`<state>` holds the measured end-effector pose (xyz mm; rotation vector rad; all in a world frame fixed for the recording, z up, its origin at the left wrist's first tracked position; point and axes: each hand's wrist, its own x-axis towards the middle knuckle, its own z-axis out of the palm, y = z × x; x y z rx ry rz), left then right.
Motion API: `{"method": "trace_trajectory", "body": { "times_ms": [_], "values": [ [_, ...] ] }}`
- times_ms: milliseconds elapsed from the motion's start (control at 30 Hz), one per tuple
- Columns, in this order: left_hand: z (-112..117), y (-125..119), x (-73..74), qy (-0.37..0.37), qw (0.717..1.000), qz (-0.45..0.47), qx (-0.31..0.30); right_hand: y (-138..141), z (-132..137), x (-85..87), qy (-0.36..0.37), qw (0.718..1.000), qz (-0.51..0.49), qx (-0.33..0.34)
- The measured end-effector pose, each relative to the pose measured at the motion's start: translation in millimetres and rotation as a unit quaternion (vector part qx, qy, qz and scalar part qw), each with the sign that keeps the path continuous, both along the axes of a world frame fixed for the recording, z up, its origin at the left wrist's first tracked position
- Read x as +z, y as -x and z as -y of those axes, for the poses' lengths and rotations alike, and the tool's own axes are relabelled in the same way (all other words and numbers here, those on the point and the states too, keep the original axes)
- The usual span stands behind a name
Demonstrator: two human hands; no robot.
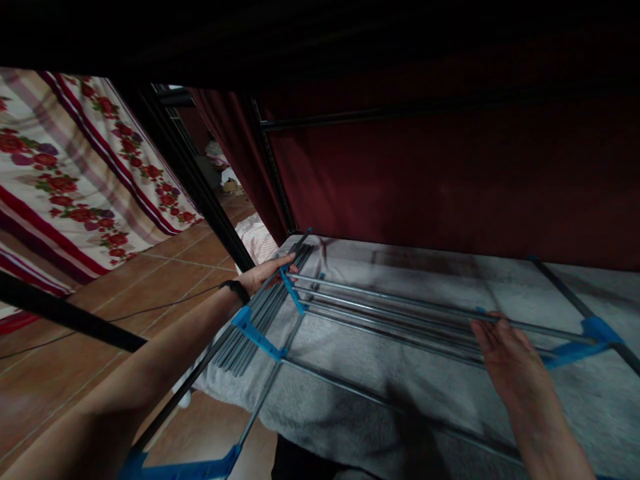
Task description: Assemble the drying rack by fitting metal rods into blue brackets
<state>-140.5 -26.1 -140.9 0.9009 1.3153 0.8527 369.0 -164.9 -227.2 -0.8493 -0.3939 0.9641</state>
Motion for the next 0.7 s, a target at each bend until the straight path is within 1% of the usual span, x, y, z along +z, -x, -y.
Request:
{"method": "trace_trajectory", "body": {
  "times_ms": [167, 233, 367, 467, 567, 700],
  "values": [
    [4.0, -4.4, 6.4, 0.051, 0.998, 0.012, -0.035, 0.7, 1.2, 5.5, 0.007, 1.0, -0.004, -0.02],
    [5.2, -5.8, 8.0, 0.052, 0.998, 0.017, -0.038, 0.7, 1.5, 7.3, 0.006, 1.0, -0.003, -0.022],
    [3.7, -6.6, 8.3, 0.042, 0.999, 0.023, -0.02, 0.5, 1.6, 8.4, 0.008, 1.0, -0.001, -0.023],
    [2.0, -6.6, 7.2, 0.05, 0.999, 0.02, -0.007, 0.3, 1.6, 7.2, -0.001, 1.0, 0.005, -0.02],
    [0.4, -7.3, 6.4, 0.055, 0.998, 0.019, -0.01, -0.3, 1.7, 5.9, -0.007, 1.0, 0.015, -0.017],
    [-2.1, -8.4, 5.3, 0.042, 0.998, 0.038, -0.02, -1.1, 1.1, 6.7, 0.003, 1.0, 0.012, -0.02]
  ]
}}
